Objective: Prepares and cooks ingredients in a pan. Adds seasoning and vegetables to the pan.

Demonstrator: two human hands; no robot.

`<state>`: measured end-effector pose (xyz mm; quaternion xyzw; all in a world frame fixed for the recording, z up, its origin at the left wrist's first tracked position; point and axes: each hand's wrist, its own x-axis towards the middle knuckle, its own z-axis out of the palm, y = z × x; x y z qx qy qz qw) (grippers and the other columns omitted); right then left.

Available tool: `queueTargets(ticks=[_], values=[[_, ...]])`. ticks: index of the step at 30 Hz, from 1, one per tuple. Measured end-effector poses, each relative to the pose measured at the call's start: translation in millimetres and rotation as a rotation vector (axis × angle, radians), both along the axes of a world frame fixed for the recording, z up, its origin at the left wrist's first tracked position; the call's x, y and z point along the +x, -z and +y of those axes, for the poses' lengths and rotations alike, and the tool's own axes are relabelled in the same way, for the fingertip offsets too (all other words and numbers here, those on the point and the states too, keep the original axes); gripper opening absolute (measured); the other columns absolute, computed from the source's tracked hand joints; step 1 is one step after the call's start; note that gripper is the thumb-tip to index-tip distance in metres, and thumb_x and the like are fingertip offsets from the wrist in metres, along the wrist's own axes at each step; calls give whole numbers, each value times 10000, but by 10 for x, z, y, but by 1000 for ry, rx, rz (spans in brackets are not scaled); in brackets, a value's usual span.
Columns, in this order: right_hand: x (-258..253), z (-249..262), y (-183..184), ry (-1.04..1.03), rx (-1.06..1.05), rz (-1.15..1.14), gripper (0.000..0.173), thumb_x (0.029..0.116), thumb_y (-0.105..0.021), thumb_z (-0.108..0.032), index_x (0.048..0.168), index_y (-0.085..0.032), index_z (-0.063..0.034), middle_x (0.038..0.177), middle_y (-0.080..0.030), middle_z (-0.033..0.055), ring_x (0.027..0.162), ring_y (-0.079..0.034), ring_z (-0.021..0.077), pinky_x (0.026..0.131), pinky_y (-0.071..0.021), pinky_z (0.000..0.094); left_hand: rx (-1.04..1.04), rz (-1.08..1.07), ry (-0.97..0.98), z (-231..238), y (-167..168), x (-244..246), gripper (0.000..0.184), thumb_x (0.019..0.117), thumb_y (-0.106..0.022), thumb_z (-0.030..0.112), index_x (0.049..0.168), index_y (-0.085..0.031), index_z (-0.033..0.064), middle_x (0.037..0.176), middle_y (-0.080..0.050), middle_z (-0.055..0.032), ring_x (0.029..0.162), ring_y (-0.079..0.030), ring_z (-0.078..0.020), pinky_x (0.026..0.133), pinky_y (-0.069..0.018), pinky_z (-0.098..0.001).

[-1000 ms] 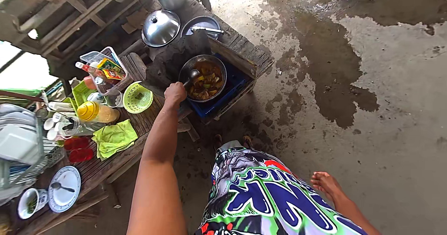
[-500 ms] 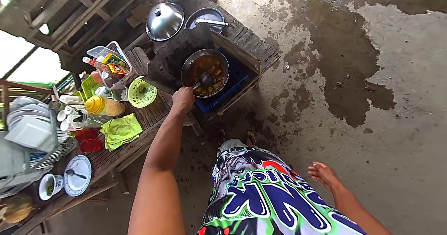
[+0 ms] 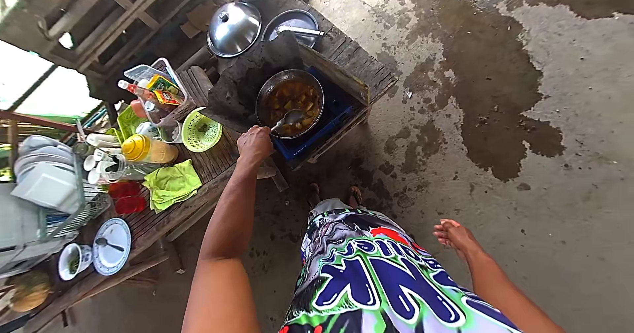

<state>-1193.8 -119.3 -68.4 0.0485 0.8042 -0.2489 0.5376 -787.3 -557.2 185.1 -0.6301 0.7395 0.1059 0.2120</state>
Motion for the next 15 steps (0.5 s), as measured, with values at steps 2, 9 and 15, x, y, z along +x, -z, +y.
queueTargets(ticks=[2, 9, 15], values=[[-7, -7, -10, 3, 1, 0, 383, 1133, -384, -235, 1441, -485, -32, 1250, -638, 208, 928, -683, 263, 796, -552, 418, 22, -11, 3, -8, 96, 1, 365, 945, -596, 115, 1289, -698, 184, 1310, -667, -145, 1210, -631, -385, 900, -513, -646], [-15, 141, 12, 17, 48, -12, 388, 1129, -383, -229, 1448, -477, -27, 1265, -630, 221, 952, -678, 285, 804, -551, 443, 50, 98, 35, -32, 99, -135, 330, 971, -551, 111, 1258, -709, 149, 1265, -688, -163, 1223, -625, -391, 910, -506, -654], [-25, 153, 43, 39, 46, -16, 371, 1126, -408, -223, 1428, -489, -23, 1239, -633, 215, 937, -678, 277, 792, -555, 435, -5, 44, -30, -191, 271, -146, 251, 966, -573, 134, 1172, -710, 98, 1234, -683, -183, 1153, -652, -412, 839, -531, -660]])
